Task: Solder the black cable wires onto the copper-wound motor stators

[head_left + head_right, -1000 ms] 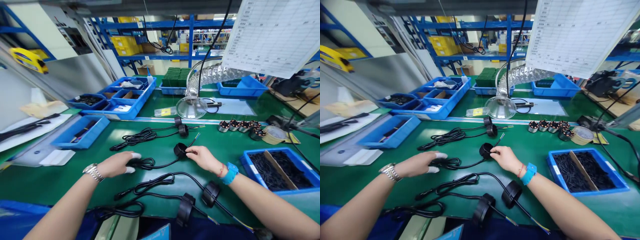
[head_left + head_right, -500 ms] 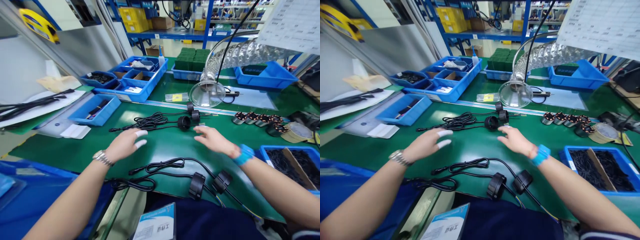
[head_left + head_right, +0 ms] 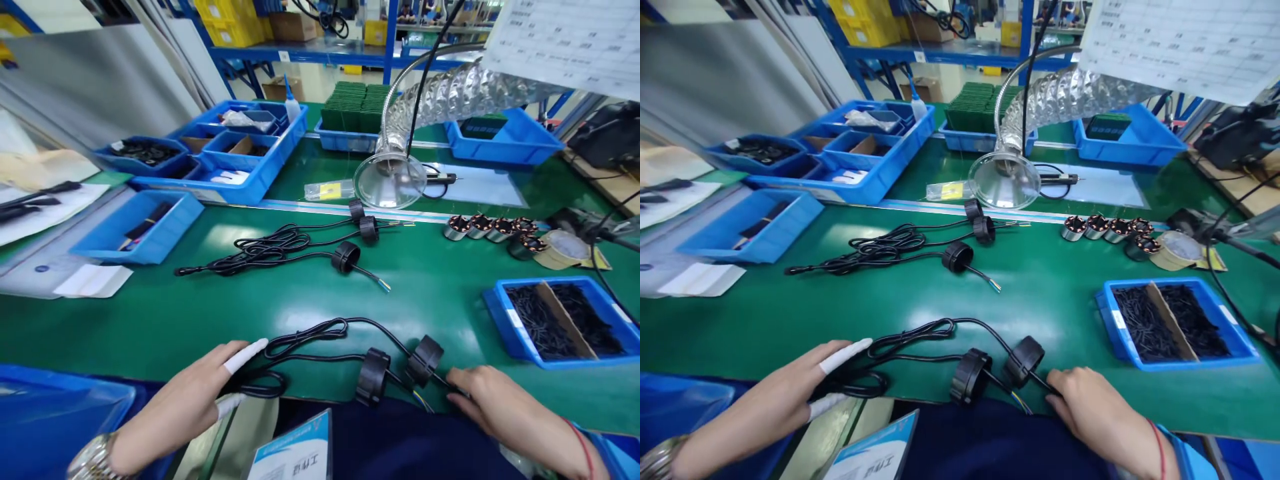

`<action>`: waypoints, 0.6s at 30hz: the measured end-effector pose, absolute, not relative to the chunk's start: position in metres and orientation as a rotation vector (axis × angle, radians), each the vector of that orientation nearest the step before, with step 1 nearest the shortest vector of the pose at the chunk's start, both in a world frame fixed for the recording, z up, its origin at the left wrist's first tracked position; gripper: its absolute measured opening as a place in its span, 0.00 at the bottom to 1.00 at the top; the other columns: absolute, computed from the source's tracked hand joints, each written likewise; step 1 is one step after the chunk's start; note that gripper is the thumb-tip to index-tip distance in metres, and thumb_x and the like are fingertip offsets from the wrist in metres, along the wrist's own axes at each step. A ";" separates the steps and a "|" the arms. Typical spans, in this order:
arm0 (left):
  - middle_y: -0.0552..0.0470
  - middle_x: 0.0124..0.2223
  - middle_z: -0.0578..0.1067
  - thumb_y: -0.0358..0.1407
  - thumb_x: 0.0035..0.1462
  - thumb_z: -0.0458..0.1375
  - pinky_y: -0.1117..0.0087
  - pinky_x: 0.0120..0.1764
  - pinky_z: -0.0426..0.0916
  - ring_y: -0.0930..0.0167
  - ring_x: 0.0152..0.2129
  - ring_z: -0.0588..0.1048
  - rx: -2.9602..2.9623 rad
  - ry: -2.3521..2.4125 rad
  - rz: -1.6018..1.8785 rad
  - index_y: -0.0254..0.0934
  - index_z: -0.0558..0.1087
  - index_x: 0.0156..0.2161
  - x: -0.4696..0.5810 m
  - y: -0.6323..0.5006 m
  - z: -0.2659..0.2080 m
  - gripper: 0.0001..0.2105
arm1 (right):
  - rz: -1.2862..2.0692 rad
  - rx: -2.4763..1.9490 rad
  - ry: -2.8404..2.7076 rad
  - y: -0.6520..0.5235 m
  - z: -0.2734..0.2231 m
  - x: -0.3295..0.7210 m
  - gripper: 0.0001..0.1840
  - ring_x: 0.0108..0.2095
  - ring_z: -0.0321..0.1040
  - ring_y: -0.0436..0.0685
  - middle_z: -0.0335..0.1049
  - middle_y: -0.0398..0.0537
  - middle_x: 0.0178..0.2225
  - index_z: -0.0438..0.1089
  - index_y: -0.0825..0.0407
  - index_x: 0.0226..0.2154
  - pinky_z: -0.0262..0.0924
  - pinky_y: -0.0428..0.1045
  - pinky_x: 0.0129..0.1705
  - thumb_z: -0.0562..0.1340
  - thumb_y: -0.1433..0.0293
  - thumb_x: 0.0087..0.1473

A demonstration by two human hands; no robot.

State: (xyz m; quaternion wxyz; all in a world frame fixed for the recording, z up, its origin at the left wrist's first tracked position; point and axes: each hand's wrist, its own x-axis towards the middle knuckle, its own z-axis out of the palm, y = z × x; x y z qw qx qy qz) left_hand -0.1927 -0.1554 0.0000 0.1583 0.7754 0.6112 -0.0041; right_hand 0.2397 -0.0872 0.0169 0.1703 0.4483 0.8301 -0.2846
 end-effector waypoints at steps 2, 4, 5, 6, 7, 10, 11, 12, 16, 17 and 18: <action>0.47 0.48 0.69 0.34 0.53 0.49 0.71 0.42 0.68 0.66 0.41 0.71 2.252 1.715 -0.038 0.44 0.60 0.56 -0.195 -0.151 0.001 0.22 | -0.808 1.310 2.399 -0.085 0.013 0.244 0.12 0.25 0.70 0.55 0.72 0.44 0.24 0.67 0.49 0.27 0.56 0.46 0.25 0.50 0.72 0.55; 0.46 0.47 0.70 0.36 0.55 0.47 0.67 0.41 0.68 0.64 0.41 0.71 2.269 1.776 -0.033 0.43 0.65 0.52 -0.198 -0.142 0.006 0.19 | -0.764 1.377 2.468 -0.082 0.012 0.253 0.12 0.26 0.70 0.55 0.72 0.45 0.24 0.68 0.48 0.29 0.58 0.46 0.26 0.50 0.70 0.56; 0.46 0.47 0.70 0.36 0.54 0.47 0.66 0.41 0.68 0.63 0.41 0.70 2.267 1.815 -0.024 0.43 0.67 0.49 -0.199 -0.137 0.008 0.17 | -0.735 1.415 2.510 -0.079 0.012 0.259 0.12 0.26 0.71 0.55 0.72 0.45 0.25 0.69 0.47 0.30 0.59 0.47 0.27 0.51 0.69 0.56; 0.46 0.47 0.70 0.36 0.54 0.47 0.65 0.41 0.68 0.62 0.41 0.70 2.255 1.826 -0.022 0.43 0.69 0.47 -0.201 -0.131 0.011 0.16 | -0.703 1.454 2.554 -0.077 0.013 0.264 0.12 0.27 0.71 0.55 0.73 0.46 0.26 0.70 0.46 0.32 0.60 0.47 0.28 0.51 0.68 0.56; 0.47 0.47 0.71 0.37 0.53 0.48 0.65 0.41 0.68 0.62 0.41 0.71 2.230 1.800 -0.030 0.44 0.70 0.46 -0.202 -0.126 0.014 0.16 | -0.670 1.490 2.594 -0.075 0.014 0.270 0.12 0.27 0.71 0.55 0.73 0.47 0.27 0.70 0.45 0.33 0.61 0.47 0.29 0.51 0.67 0.56; 0.51 0.48 0.70 0.41 0.53 0.51 0.68 0.43 0.67 0.63 0.43 0.71 2.113 1.654 -0.036 0.48 0.68 0.49 -0.203 -0.110 0.018 0.17 | -0.630 1.536 2.683 -0.069 0.019 0.282 0.14 0.30 0.71 0.54 0.74 0.49 0.33 0.71 0.45 0.34 0.64 0.48 0.32 0.50 0.66 0.56; 0.52 0.50 0.70 0.43 0.53 0.52 0.68 0.45 0.66 0.64 0.44 0.70 2.080 1.637 -0.035 0.48 0.67 0.50 -0.203 -0.106 0.017 0.18 | -0.626 1.543 2.702 -0.067 0.021 0.284 0.14 0.31 0.71 0.54 0.73 0.49 0.34 0.71 0.45 0.35 0.64 0.48 0.32 0.50 0.65 0.57; 0.52 0.50 0.69 0.44 0.53 0.52 0.68 0.47 0.65 0.64 0.46 0.69 2.059 1.640 -0.036 0.48 0.65 0.52 -0.202 -0.101 0.016 0.20 | -0.620 1.553 2.715 -0.065 0.023 0.286 0.14 0.32 0.71 0.54 0.73 0.49 0.34 0.71 0.46 0.35 0.64 0.47 0.33 0.50 0.65 0.57; 0.49 0.48 0.71 0.44 0.55 0.48 0.67 0.47 0.64 0.63 0.44 0.69 2.050 1.632 -0.111 0.43 0.68 0.49 -0.200 -0.082 0.007 0.18 | -0.581 1.596 2.702 -0.059 0.027 0.287 0.14 0.34 0.70 0.54 0.73 0.49 0.34 0.71 0.47 0.35 0.64 0.48 0.35 0.50 0.66 0.57; 0.49 0.47 0.72 0.43 0.56 0.47 0.67 0.45 0.65 0.63 0.43 0.70 2.073 1.639 -0.118 0.42 0.69 0.48 -0.201 -0.079 0.006 0.18 | -0.579 1.599 2.696 -0.059 0.028 0.287 0.14 0.34 0.70 0.54 0.73 0.48 0.34 0.71 0.48 0.35 0.63 0.48 0.35 0.50 0.66 0.57; 0.49 0.46 0.73 0.42 0.56 0.46 0.66 0.44 0.66 0.63 0.42 0.70 2.107 1.667 -0.118 0.42 0.70 0.47 -0.203 -0.076 0.007 0.18 | -0.579 1.605 2.696 -0.058 0.029 0.286 0.14 0.34 0.70 0.54 0.73 0.48 0.34 0.71 0.48 0.35 0.63 0.48 0.36 0.50 0.66 0.57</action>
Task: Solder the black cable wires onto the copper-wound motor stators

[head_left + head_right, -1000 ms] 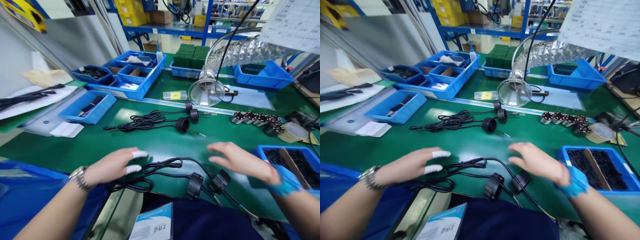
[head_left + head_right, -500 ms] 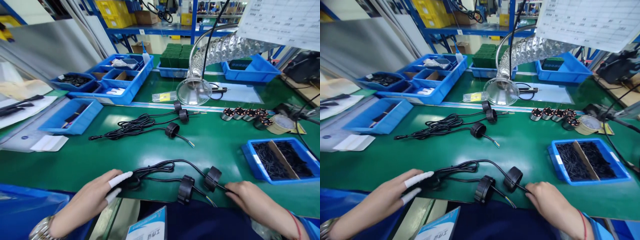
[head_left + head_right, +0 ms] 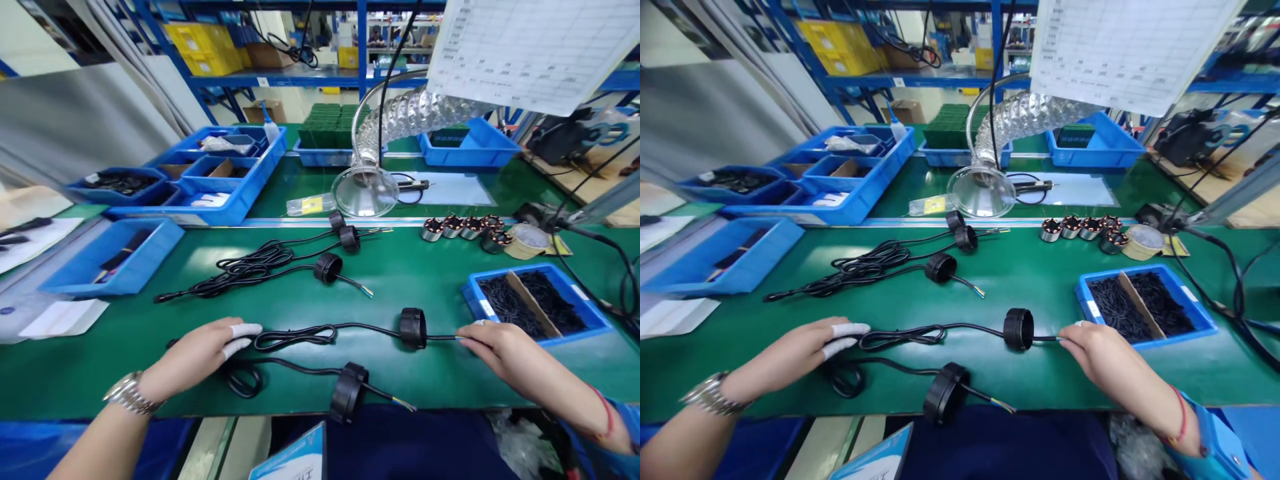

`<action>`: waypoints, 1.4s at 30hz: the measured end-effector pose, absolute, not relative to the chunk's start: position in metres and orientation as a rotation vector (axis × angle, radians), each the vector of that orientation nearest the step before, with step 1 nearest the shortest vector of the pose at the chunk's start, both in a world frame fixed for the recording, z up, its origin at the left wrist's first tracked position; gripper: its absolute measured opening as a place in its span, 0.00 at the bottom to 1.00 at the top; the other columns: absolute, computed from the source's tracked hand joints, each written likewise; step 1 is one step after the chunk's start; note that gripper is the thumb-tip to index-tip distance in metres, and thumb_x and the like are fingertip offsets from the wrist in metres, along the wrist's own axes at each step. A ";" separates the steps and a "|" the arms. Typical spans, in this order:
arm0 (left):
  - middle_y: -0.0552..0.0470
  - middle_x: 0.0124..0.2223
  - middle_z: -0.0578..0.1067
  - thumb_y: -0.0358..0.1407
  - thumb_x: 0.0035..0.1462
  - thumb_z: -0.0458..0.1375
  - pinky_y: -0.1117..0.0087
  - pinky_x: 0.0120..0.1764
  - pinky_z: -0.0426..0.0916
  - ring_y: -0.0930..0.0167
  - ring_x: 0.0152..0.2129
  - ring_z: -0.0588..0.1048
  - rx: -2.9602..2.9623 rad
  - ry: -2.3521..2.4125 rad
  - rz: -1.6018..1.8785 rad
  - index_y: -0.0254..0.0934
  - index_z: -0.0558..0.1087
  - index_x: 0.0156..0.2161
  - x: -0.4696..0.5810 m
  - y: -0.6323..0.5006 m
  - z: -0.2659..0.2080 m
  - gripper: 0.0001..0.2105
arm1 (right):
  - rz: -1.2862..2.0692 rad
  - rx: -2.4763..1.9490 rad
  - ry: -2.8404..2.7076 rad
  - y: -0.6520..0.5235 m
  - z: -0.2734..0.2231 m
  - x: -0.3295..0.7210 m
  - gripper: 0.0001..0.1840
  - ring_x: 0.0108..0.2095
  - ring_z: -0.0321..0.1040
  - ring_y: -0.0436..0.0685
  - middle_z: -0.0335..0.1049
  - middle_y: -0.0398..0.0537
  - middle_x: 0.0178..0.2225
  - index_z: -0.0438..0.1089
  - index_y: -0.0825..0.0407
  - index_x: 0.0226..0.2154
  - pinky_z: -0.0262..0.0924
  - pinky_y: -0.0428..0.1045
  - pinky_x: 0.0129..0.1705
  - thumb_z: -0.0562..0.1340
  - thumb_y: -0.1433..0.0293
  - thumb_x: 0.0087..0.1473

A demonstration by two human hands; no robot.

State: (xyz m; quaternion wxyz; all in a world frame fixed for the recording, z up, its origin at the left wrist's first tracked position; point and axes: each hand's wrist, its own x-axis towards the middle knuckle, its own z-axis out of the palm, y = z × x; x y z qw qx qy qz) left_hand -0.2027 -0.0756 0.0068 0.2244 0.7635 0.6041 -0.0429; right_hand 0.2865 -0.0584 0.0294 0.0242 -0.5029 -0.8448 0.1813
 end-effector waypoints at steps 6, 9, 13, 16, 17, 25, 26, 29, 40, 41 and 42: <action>0.44 0.43 0.74 0.38 0.53 0.48 0.50 0.47 0.60 0.54 0.44 0.67 2.486 1.847 -0.004 0.36 0.74 0.39 -0.166 -0.060 0.026 0.15 | 0.424 -1.586 -2.500 -0.059 0.045 0.264 0.14 0.31 0.68 0.52 0.72 0.49 0.30 0.71 0.52 0.34 0.60 0.46 0.36 0.50 0.68 0.57; 0.49 0.49 0.71 0.39 0.56 0.48 0.56 0.53 0.55 0.61 0.48 0.65 2.589 1.403 0.300 0.44 0.68 0.49 -0.094 -0.050 0.035 0.17 | 0.285 -1.560 -2.492 -0.059 0.051 0.246 0.14 0.30 0.66 0.52 0.70 0.50 0.28 0.70 0.53 0.35 0.57 0.46 0.34 0.49 0.70 0.58; 0.48 0.51 0.69 0.40 0.59 0.45 0.56 0.54 0.55 0.63 0.50 0.64 2.476 1.002 0.415 0.42 0.64 0.53 -0.001 -0.037 0.035 0.18 | 0.172 -1.491 -2.531 -0.059 0.060 0.227 0.13 0.27 0.64 0.51 0.68 0.48 0.26 0.69 0.54 0.35 0.54 0.45 0.30 0.49 0.71 0.58; 0.47 0.46 0.72 0.40 0.59 0.47 0.61 0.48 0.62 0.65 0.44 0.68 2.346 0.877 0.429 0.41 0.70 0.46 0.028 -0.025 0.024 0.15 | 0.221 -1.402 -2.555 -0.058 0.068 0.226 0.13 0.27 0.63 0.51 0.68 0.48 0.26 0.69 0.55 0.35 0.54 0.45 0.29 0.50 0.71 0.58; 0.47 0.43 0.73 0.40 0.59 0.47 0.64 0.46 0.64 0.67 0.40 0.69 2.301 0.854 0.427 0.40 0.72 0.43 0.031 -0.022 0.020 0.14 | 0.262 -1.355 -2.547 -0.056 0.072 0.230 0.13 0.28 0.64 0.50 0.68 0.49 0.27 0.69 0.55 0.35 0.55 0.45 0.30 0.50 0.71 0.57; 0.50 0.37 0.73 0.40 0.58 0.48 0.68 0.40 0.65 0.70 0.33 0.71 2.030 1.089 0.602 0.38 0.71 0.39 0.027 -0.012 -0.009 0.12 | 0.275 -1.708 -2.379 -0.016 0.089 0.324 0.13 0.33 0.67 0.51 0.72 0.45 0.32 0.72 0.52 0.31 0.58 0.44 0.39 0.52 0.70 0.55; 0.50 0.37 0.73 0.40 0.58 0.48 0.68 0.40 0.65 0.70 0.34 0.71 2.018 1.078 0.602 0.38 0.71 0.39 0.027 -0.012 -0.011 0.12 | 0.287 -1.796 -2.444 -0.015 0.084 0.333 0.13 0.33 0.68 0.51 0.73 0.45 0.31 0.72 0.52 0.30 0.58 0.44 0.38 0.52 0.70 0.54; 0.50 0.37 0.73 0.40 0.58 0.47 0.68 0.40 0.65 0.71 0.34 0.71 2.020 1.036 0.605 0.38 0.71 0.39 0.028 -0.014 -0.014 0.12 | 0.298 -1.987 -2.565 -0.019 0.063 0.346 0.12 0.34 0.68 0.52 0.72 0.46 0.32 0.73 0.51 0.31 0.58 0.45 0.39 0.54 0.71 0.52; 0.50 0.36 0.73 0.39 0.58 0.47 0.69 0.38 0.65 0.71 0.33 0.71 2.046 1.026 0.628 0.38 0.70 0.38 0.029 -0.017 -0.013 0.11 | 0.110 -2.190 -2.429 -0.024 0.025 0.331 0.14 0.34 0.69 0.57 0.70 0.52 0.35 0.72 0.52 0.33 0.60 0.48 0.34 0.51 0.71 0.51; 0.50 0.36 0.73 0.39 0.58 0.47 0.69 0.39 0.65 0.71 0.33 0.71 2.047 1.027 0.631 0.38 0.70 0.38 0.029 -0.017 -0.013 0.11 | 0.113 -2.192 -2.416 -0.024 0.026 0.332 0.14 0.34 0.69 0.57 0.71 0.51 0.35 0.73 0.52 0.33 0.59 0.48 0.34 0.51 0.71 0.51; 0.50 0.36 0.73 0.39 0.58 0.47 0.69 0.39 0.65 0.71 0.33 0.71 2.050 1.027 0.632 0.38 0.70 0.38 0.029 -0.017 -0.013 0.11 | 0.120 -2.193 -2.402 -0.023 0.027 0.334 0.14 0.34 0.69 0.57 0.71 0.51 0.35 0.73 0.52 0.32 0.59 0.48 0.35 0.52 0.71 0.51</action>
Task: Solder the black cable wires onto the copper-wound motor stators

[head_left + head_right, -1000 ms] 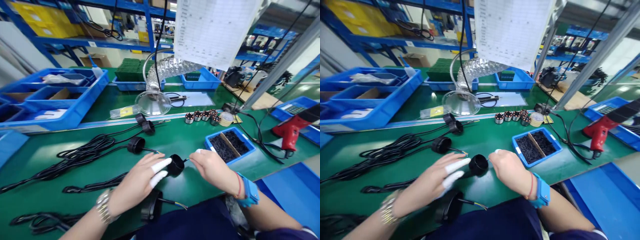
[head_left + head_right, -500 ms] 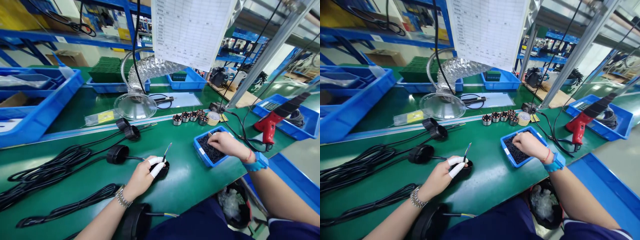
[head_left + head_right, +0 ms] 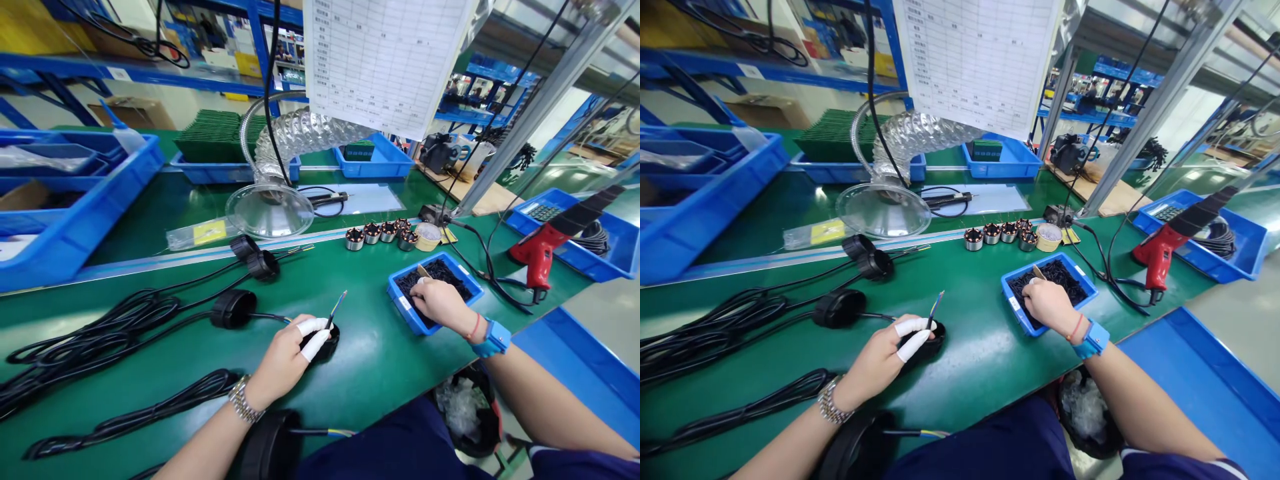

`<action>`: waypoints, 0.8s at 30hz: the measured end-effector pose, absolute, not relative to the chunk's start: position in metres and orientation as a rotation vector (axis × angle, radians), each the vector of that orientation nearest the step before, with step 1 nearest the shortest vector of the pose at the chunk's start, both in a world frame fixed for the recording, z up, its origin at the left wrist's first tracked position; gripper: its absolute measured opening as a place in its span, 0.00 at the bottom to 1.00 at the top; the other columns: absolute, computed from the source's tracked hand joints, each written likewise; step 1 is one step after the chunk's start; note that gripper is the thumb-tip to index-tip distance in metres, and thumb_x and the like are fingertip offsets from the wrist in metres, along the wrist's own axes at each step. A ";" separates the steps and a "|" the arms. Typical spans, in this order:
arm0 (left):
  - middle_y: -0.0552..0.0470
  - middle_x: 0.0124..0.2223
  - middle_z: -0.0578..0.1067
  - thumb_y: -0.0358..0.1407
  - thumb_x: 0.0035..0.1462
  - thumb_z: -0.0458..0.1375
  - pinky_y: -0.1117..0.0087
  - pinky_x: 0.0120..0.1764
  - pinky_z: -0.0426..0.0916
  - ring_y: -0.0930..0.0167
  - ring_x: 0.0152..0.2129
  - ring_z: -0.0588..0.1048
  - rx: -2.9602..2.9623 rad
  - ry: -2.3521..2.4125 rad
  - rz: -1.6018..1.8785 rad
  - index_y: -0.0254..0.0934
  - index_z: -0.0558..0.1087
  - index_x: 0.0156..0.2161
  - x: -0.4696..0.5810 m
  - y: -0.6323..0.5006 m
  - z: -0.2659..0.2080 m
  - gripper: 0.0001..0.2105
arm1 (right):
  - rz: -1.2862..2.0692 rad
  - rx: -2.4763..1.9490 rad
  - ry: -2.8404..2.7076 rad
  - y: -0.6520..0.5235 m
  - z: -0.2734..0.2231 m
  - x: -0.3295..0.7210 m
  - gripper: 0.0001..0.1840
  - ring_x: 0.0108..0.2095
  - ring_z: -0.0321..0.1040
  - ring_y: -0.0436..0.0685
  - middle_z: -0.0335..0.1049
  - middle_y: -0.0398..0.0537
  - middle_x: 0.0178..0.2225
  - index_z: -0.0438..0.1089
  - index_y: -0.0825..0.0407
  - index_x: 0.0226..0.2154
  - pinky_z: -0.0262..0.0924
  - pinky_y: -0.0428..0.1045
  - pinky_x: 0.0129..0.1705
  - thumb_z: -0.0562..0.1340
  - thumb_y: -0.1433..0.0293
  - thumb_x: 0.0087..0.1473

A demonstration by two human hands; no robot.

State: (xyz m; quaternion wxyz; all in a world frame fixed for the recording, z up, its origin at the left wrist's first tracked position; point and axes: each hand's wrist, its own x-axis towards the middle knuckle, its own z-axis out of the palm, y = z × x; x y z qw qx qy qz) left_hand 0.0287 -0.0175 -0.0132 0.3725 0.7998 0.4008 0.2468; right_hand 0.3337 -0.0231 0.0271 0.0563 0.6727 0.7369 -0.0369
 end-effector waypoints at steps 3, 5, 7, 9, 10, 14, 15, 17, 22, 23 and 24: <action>0.50 0.36 0.73 0.39 0.58 0.47 0.69 0.38 0.65 0.71 0.33 0.71 2.063 1.026 0.628 0.37 0.70 0.38 0.029 -0.017 -0.013 0.11 | -0.166 2.078 2.240 -0.020 0.034 0.339 0.13 0.34 0.69 0.55 0.72 0.50 0.33 0.73 0.52 0.32 0.59 0.46 0.36 0.53 0.71 0.49; 0.50 0.35 0.72 0.39 0.59 0.47 0.69 0.38 0.65 0.71 0.33 0.71 2.075 1.024 0.620 0.37 0.70 0.38 0.029 -0.017 -0.012 0.11 | -0.230 2.081 2.250 -0.017 0.037 0.340 0.12 0.33 0.69 0.52 0.73 0.47 0.32 0.73 0.51 0.32 0.59 0.44 0.36 0.54 0.70 0.50; 0.50 0.35 0.72 0.39 0.59 0.47 0.69 0.38 0.65 0.71 0.32 0.71 2.080 1.021 0.616 0.37 0.70 0.38 0.029 -0.017 -0.011 0.12 | -0.293 2.069 2.251 -0.014 0.037 0.338 0.12 0.31 0.69 0.51 0.73 0.44 0.31 0.73 0.50 0.31 0.59 0.43 0.35 0.54 0.70 0.49; 0.49 0.35 0.72 0.39 0.58 0.47 0.69 0.38 0.65 0.71 0.32 0.71 2.075 1.016 0.621 0.37 0.70 0.38 0.029 -0.018 -0.010 0.12 | -0.322 2.068 2.226 -0.011 0.036 0.333 0.11 0.30 0.69 0.51 0.74 0.44 0.29 0.73 0.50 0.29 0.59 0.43 0.35 0.55 0.70 0.48; 0.49 0.35 0.72 0.39 0.58 0.47 0.69 0.38 0.65 0.71 0.32 0.71 2.072 1.013 0.620 0.37 0.70 0.38 0.029 -0.018 -0.010 0.12 | -0.321 2.074 2.206 -0.010 0.034 0.331 0.11 0.30 0.70 0.52 0.74 0.45 0.28 0.73 0.51 0.29 0.59 0.44 0.34 0.55 0.70 0.47; 0.50 0.35 0.72 0.39 0.59 0.47 0.69 0.38 0.65 0.71 0.33 0.70 2.065 1.015 0.604 0.37 0.70 0.39 0.029 -0.018 -0.012 0.12 | -0.276 2.113 2.122 -0.005 0.031 0.323 0.11 0.30 0.70 0.57 0.73 0.52 0.28 0.74 0.53 0.28 0.59 0.47 0.33 0.55 0.73 0.43; 0.50 0.35 0.72 0.39 0.59 0.47 0.69 0.38 0.65 0.71 0.32 0.70 2.064 1.016 0.603 0.37 0.70 0.39 0.029 -0.018 -0.013 0.12 | -0.273 2.117 2.111 -0.004 0.031 0.322 0.11 0.30 0.69 0.58 0.73 0.53 0.28 0.74 0.54 0.28 0.59 0.47 0.32 0.55 0.73 0.43; 0.50 0.35 0.72 0.39 0.59 0.47 0.69 0.38 0.64 0.71 0.32 0.70 2.061 1.017 0.610 0.37 0.70 0.39 0.029 -0.018 -0.014 0.11 | -0.291 2.117 2.104 -0.002 0.031 0.322 0.10 0.30 0.69 0.58 0.73 0.54 0.28 0.73 0.54 0.26 0.58 0.47 0.30 0.56 0.74 0.41; 0.50 0.35 0.71 0.38 0.59 0.47 0.69 0.38 0.64 0.71 0.33 0.70 2.043 1.005 0.627 0.36 0.70 0.38 0.030 -0.018 -0.016 0.11 | -0.419 2.138 2.149 -0.001 0.030 0.326 0.09 0.28 0.68 0.56 0.72 0.49 0.25 0.73 0.52 0.24 0.56 0.46 0.31 0.57 0.74 0.39; 0.50 0.35 0.71 0.38 0.59 0.47 0.69 0.38 0.64 0.71 0.33 0.70 2.043 1.005 0.627 0.36 0.70 0.38 0.030 -0.018 -0.016 0.11 | -0.449 2.155 2.165 -0.001 0.029 0.327 0.10 0.29 0.68 0.55 0.72 0.48 0.26 0.73 0.52 0.24 0.56 0.46 0.32 0.56 0.74 0.39; 0.50 0.35 0.71 0.39 0.58 0.47 0.69 0.38 0.64 0.71 0.33 0.70 2.044 1.006 0.627 0.36 0.70 0.38 0.030 -0.018 -0.016 0.11 | -0.482 2.174 2.183 -0.002 0.029 0.329 0.10 0.29 0.67 0.55 0.72 0.48 0.26 0.73 0.52 0.24 0.56 0.47 0.33 0.56 0.75 0.40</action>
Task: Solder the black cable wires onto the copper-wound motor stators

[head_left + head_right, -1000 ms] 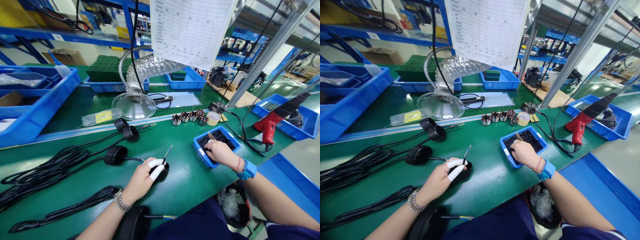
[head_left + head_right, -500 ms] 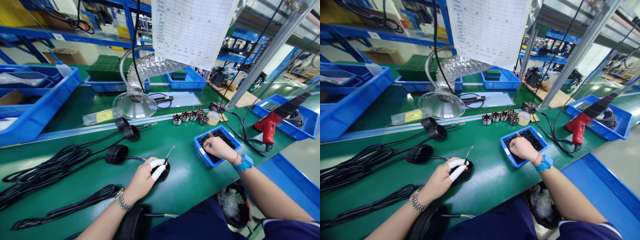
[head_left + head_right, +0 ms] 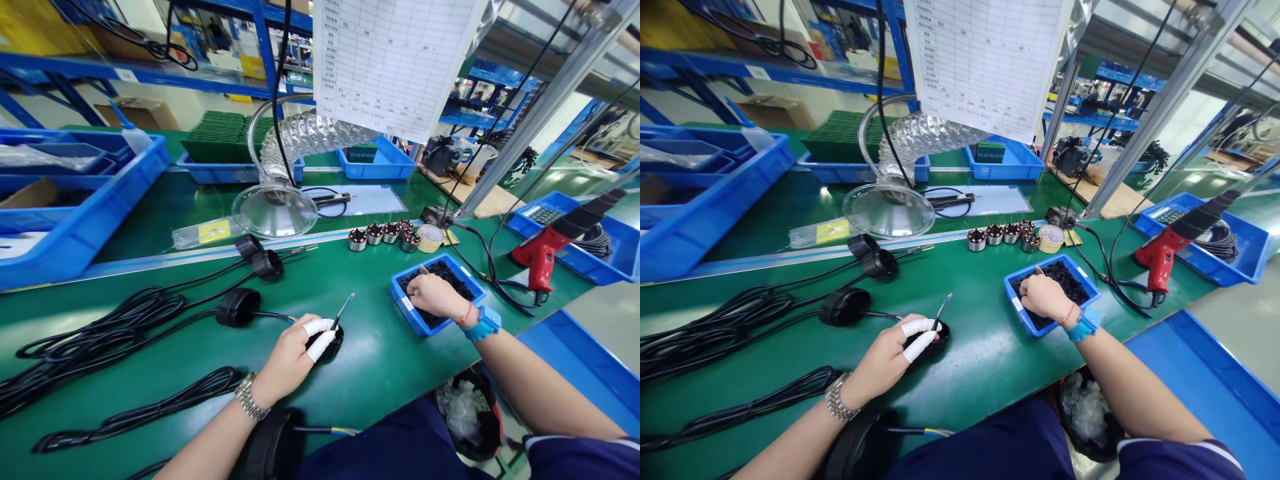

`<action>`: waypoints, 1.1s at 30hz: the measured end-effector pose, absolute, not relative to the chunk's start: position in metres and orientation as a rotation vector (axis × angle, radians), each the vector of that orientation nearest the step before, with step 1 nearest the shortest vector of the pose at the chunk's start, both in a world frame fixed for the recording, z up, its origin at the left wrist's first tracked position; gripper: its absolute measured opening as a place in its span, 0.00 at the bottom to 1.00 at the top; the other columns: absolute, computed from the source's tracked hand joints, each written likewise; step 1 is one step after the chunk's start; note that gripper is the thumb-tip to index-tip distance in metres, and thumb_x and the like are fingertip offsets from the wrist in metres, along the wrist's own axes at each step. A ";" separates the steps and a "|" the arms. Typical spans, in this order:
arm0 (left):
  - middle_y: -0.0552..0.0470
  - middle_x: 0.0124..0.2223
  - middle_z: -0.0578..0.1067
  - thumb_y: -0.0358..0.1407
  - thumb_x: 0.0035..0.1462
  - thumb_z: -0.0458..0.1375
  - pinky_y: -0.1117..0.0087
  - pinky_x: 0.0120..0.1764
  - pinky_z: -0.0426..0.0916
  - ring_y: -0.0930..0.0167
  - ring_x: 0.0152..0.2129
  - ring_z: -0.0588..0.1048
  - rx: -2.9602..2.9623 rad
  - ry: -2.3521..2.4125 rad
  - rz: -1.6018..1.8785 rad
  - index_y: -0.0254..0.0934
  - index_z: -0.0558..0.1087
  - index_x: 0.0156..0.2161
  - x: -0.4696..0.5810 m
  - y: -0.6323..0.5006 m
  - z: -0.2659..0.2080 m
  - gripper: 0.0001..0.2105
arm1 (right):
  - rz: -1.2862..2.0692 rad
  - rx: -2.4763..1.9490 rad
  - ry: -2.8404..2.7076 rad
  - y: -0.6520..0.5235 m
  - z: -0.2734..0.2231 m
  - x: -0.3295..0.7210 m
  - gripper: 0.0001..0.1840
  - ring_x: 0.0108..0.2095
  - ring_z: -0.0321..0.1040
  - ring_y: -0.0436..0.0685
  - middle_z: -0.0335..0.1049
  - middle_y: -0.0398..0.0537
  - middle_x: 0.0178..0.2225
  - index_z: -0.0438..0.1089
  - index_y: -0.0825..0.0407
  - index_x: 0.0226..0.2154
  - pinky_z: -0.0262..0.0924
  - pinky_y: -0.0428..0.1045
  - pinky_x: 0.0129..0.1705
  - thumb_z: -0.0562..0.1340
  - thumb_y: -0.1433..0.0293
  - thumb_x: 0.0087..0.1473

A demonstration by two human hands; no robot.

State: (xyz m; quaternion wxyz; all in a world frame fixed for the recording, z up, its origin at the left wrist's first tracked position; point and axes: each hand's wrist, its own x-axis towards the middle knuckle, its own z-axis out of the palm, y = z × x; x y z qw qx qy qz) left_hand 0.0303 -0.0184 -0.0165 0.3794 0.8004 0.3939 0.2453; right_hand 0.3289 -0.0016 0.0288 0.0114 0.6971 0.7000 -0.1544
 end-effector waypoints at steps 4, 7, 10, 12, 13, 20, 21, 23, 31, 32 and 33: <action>0.50 0.35 0.71 0.38 0.58 0.47 0.69 0.38 0.64 0.71 0.32 0.70 2.035 1.009 0.641 0.36 0.70 0.38 0.030 -0.019 -0.016 0.11 | -0.681 2.272 2.267 -0.001 0.029 0.340 0.08 0.29 0.66 0.53 0.71 0.47 0.26 0.72 0.54 0.24 0.56 0.46 0.35 0.57 0.73 0.40; 0.50 0.35 0.72 0.38 0.58 0.48 0.69 0.38 0.64 0.71 0.33 0.70 2.006 1.018 0.654 0.37 0.70 0.38 0.030 -0.018 -0.016 0.11 | -0.915 2.362 2.301 -0.003 0.032 0.350 0.07 0.26 0.64 0.50 0.70 0.45 0.26 0.70 0.55 0.24 0.56 0.44 0.30 0.58 0.69 0.41; 0.51 0.35 0.72 0.38 0.58 0.48 0.68 0.39 0.64 0.71 0.33 0.71 1.972 1.026 0.657 0.38 0.70 0.39 0.031 -0.018 -0.015 0.11 | -1.179 2.453 2.296 -0.008 0.037 0.351 0.09 0.19 0.58 0.46 0.64 0.41 0.20 0.66 0.55 0.25 0.53 0.43 0.22 0.57 0.66 0.44; 0.51 0.35 0.72 0.38 0.57 0.48 0.68 0.38 0.64 0.71 0.32 0.70 1.952 1.040 0.670 0.38 0.70 0.41 0.033 -0.017 -0.015 0.11 | -1.335 2.484 2.302 -0.014 0.040 0.342 0.09 0.16 0.54 0.45 0.60 0.39 0.17 0.63 0.55 0.25 0.50 0.43 0.19 0.56 0.65 0.45; 0.51 0.34 0.72 0.38 0.57 0.49 0.69 0.38 0.64 0.71 0.31 0.70 1.941 1.049 0.679 0.39 0.70 0.42 0.034 -0.017 -0.014 0.12 | -1.461 2.493 2.298 -0.017 0.041 0.335 0.09 0.16 0.53 0.44 0.59 0.38 0.17 0.62 0.54 0.26 0.50 0.42 0.19 0.57 0.65 0.45; 0.51 0.33 0.71 0.37 0.54 0.53 0.69 0.37 0.64 0.71 0.30 0.70 1.828 1.131 0.774 0.37 0.73 0.36 0.037 -0.018 -0.012 0.09 | -2.603 2.264 2.172 -0.023 0.034 0.253 0.06 0.14 0.55 0.44 0.62 0.38 0.16 0.63 0.54 0.25 0.50 0.43 0.17 0.62 0.71 0.42; 0.51 0.32 0.71 0.37 0.54 0.54 0.69 0.37 0.64 0.71 0.30 0.70 1.816 1.143 0.783 0.36 0.74 0.35 0.037 -0.018 -0.011 0.08 | -2.670 2.248 2.188 -0.022 0.032 0.243 0.06 0.15 0.56 0.44 0.63 0.38 0.16 0.64 0.54 0.25 0.50 0.43 0.18 0.62 0.71 0.42; 0.51 0.31 0.71 0.36 0.53 0.55 0.70 0.36 0.64 0.72 0.29 0.70 1.801 1.160 0.811 0.36 0.74 0.34 0.037 -0.018 -0.011 0.07 | -2.762 2.228 2.236 -0.018 0.028 0.229 0.06 0.16 0.57 0.45 0.64 0.39 0.17 0.65 0.54 0.25 0.52 0.43 0.19 0.63 0.70 0.43; 0.52 0.31 0.71 0.35 0.51 0.56 0.70 0.36 0.64 0.72 0.30 0.70 1.799 1.132 0.829 0.37 0.74 0.32 0.038 -0.019 -0.010 0.05 | -2.744 2.191 2.313 -0.009 0.030 0.224 0.07 0.17 0.58 0.45 0.65 0.40 0.18 0.67 0.55 0.27 0.53 0.44 0.21 0.64 0.68 0.44; 0.52 0.31 0.71 0.35 0.51 0.56 0.70 0.36 0.64 0.72 0.29 0.70 1.798 1.131 0.827 0.36 0.74 0.31 0.038 -0.019 -0.009 0.05 | -2.748 2.194 2.311 -0.009 0.030 0.224 0.07 0.17 0.58 0.45 0.65 0.40 0.18 0.67 0.55 0.27 0.53 0.44 0.21 0.64 0.68 0.44; 0.52 0.31 0.71 0.35 0.51 0.56 0.70 0.37 0.64 0.72 0.29 0.70 1.796 1.133 0.828 0.36 0.74 0.31 0.038 -0.019 -0.009 0.05 | -2.755 2.195 2.305 -0.008 0.031 0.225 0.07 0.17 0.59 0.45 0.65 0.40 0.18 0.67 0.55 0.27 0.53 0.44 0.21 0.64 0.68 0.44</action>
